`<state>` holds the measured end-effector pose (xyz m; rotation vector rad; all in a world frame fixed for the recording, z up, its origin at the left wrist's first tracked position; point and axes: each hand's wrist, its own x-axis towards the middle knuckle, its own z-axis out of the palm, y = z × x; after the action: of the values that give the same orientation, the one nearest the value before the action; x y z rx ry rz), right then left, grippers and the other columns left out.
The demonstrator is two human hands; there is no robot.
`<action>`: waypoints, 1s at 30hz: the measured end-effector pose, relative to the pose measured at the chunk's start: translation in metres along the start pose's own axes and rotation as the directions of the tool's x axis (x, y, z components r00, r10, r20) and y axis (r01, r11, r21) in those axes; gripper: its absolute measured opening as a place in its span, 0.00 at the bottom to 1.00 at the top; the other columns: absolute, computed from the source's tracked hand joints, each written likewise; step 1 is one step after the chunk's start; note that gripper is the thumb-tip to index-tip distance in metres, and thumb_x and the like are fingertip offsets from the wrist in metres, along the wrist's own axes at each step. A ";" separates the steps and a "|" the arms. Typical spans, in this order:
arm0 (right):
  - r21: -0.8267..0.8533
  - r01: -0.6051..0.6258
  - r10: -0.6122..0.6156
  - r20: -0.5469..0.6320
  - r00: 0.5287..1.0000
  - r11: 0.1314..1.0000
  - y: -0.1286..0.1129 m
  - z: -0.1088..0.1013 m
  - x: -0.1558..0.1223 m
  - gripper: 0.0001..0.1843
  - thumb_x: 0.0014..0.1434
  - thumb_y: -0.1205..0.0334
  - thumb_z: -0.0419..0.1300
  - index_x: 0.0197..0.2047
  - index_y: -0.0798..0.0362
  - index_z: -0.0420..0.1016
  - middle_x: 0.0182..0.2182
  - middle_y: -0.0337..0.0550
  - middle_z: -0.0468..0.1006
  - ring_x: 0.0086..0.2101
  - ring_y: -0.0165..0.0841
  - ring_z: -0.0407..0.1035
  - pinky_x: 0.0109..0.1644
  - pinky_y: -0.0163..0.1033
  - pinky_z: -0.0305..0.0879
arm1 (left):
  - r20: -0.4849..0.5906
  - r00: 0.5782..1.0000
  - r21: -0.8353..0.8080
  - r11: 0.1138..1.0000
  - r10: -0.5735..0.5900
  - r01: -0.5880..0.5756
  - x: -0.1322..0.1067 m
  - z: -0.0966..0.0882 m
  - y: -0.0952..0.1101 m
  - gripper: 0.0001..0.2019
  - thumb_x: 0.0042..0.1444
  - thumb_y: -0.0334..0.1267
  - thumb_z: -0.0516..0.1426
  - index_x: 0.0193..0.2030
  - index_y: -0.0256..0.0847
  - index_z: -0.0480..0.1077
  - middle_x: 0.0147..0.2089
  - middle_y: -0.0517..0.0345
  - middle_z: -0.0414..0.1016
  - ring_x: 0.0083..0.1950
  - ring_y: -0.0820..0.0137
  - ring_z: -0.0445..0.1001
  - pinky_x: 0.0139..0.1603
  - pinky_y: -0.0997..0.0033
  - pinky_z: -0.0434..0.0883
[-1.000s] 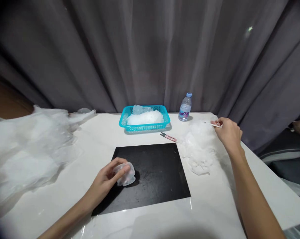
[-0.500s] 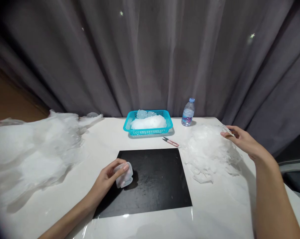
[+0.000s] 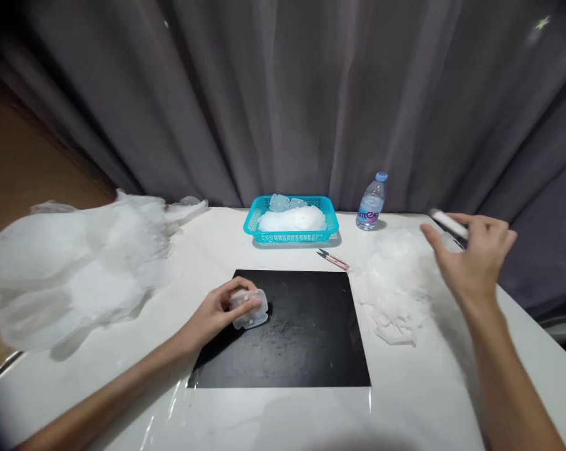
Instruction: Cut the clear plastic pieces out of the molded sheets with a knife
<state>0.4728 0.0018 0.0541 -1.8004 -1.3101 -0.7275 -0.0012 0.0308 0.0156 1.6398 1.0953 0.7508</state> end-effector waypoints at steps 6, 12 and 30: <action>-0.008 0.458 -0.458 0.035 0.888 0.889 -0.083 0.022 -0.048 0.20 0.72 0.48 0.59 0.48 0.59 0.78 0.43 0.55 0.75 0.40 0.44 0.62 0.49 0.46 0.59 | 0.028 0.958 0.339 0.898 0.287 -0.279 0.108 -0.033 0.059 0.20 0.65 0.56 0.60 0.48 0.39 0.72 0.41 0.55 0.84 0.36 0.68 0.81 0.35 0.71 0.75; 0.121 0.537 -0.551 0.189 0.813 0.835 -0.116 0.035 -0.083 0.06 0.72 0.64 0.58 0.44 0.56 0.76 0.41 0.52 0.76 0.39 0.43 0.62 0.46 0.45 0.60 | -0.049 0.916 0.559 0.771 0.397 -0.304 0.184 -0.054 0.061 0.17 0.72 0.46 0.57 0.59 0.37 0.72 0.56 0.48 0.77 0.54 0.60 0.79 0.55 0.53 0.78; 0.359 0.557 -0.641 0.178 0.746 0.749 -0.146 0.034 -0.121 0.07 0.72 0.68 0.56 0.42 0.54 0.75 0.39 0.49 0.75 0.41 0.43 0.66 0.50 0.48 0.66 | -0.378 0.890 0.923 0.185 0.257 0.338 -0.015 -0.175 -0.039 0.22 0.63 0.57 0.51 0.45 0.39 0.71 0.39 0.38 0.80 0.50 0.42 0.77 0.57 0.45 0.66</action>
<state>0.2972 -0.0063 -0.0243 -1.2612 -2.1415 -0.5674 -0.1708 0.0889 0.0355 2.5575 2.3347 0.2934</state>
